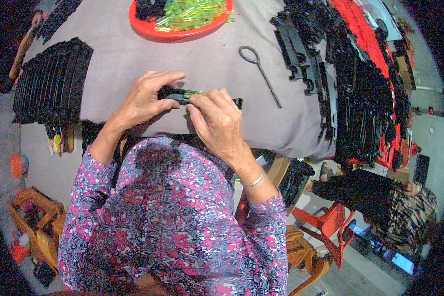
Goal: Assembling small plastic components using a specialized metal pulling tool to tension parts together.
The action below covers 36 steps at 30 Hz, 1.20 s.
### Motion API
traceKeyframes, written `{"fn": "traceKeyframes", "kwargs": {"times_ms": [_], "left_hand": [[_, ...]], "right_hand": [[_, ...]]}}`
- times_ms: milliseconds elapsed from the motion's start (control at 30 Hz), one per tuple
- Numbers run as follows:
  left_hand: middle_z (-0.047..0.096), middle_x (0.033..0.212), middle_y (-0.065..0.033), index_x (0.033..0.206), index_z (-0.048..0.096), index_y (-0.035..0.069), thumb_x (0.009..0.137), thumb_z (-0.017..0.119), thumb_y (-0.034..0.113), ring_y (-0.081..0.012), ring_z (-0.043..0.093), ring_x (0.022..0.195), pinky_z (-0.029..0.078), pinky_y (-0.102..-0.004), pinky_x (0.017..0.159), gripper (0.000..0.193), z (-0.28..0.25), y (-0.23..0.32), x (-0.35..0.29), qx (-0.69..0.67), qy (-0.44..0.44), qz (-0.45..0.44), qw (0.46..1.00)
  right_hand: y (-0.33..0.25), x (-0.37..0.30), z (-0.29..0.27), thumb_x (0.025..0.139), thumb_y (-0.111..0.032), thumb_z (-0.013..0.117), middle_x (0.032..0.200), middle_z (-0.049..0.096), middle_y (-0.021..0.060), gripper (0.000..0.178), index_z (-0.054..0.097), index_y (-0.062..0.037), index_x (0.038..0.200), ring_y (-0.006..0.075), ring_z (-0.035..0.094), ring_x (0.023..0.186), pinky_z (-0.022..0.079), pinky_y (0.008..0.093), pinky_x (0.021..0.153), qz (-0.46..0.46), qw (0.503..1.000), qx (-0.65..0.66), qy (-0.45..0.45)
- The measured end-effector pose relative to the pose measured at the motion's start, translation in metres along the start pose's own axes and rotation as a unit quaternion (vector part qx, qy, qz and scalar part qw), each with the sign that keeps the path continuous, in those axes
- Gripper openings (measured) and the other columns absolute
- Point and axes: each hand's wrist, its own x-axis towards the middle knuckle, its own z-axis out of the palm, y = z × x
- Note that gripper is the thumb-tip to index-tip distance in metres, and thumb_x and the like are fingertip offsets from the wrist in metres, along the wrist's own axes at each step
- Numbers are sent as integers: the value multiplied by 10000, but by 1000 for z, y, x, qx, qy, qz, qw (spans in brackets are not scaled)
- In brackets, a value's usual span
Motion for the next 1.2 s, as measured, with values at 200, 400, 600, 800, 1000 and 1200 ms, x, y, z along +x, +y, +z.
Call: {"fn": "traceKeyframes", "kwargs": {"times_ms": [200,400,600,800,1000,1200], "left_hand": [[653,963,-120,1196,601,37,631,776,99,-316,611,901,459,-405,863,594,-11,9,-1,53,-24,-32,998],[645,939,-124,1147,613,14,672,774,84,-286,622,880,489,-381,812,506,-16,15,4,-4,1,-41,999],[636,808,-54,971,678,-19,851,682,76,-115,612,763,494,-263,704,153,-12,4,4,-137,230,-79,960],[562,616,14,875,683,-3,945,622,209,-59,527,567,435,-211,554,232,-10,-22,1,-289,319,-209,878],[492,543,28,694,623,21,965,580,359,-55,436,496,362,-231,486,435,-8,-33,-6,-331,275,-284,857],[476,552,24,596,564,18,966,567,388,-58,420,514,337,-250,476,524,-2,-24,0,-277,292,-239,884]], "right_hand": [[34,8,-24,797,-40,676,772,655,119,55,681,0,834,244,629,697,493,333,643,89,989,-22,112],[73,0,-37,838,-67,685,790,679,94,105,690,25,888,148,628,708,494,276,666,189,967,11,167],[81,-10,-35,875,-76,672,741,639,10,117,689,37,897,62,546,684,456,218,622,272,942,66,188],[87,-9,-32,874,-84,674,732,638,17,123,687,34,907,63,543,679,452,218,618,274,940,83,187],[87,5,-26,881,-101,673,733,641,11,132,695,25,913,57,546,686,447,213,616,267,950,86,137],[85,53,-21,869,-118,681,748,658,21,159,700,30,927,71,565,681,463,226,627,226,969,56,83]]}}
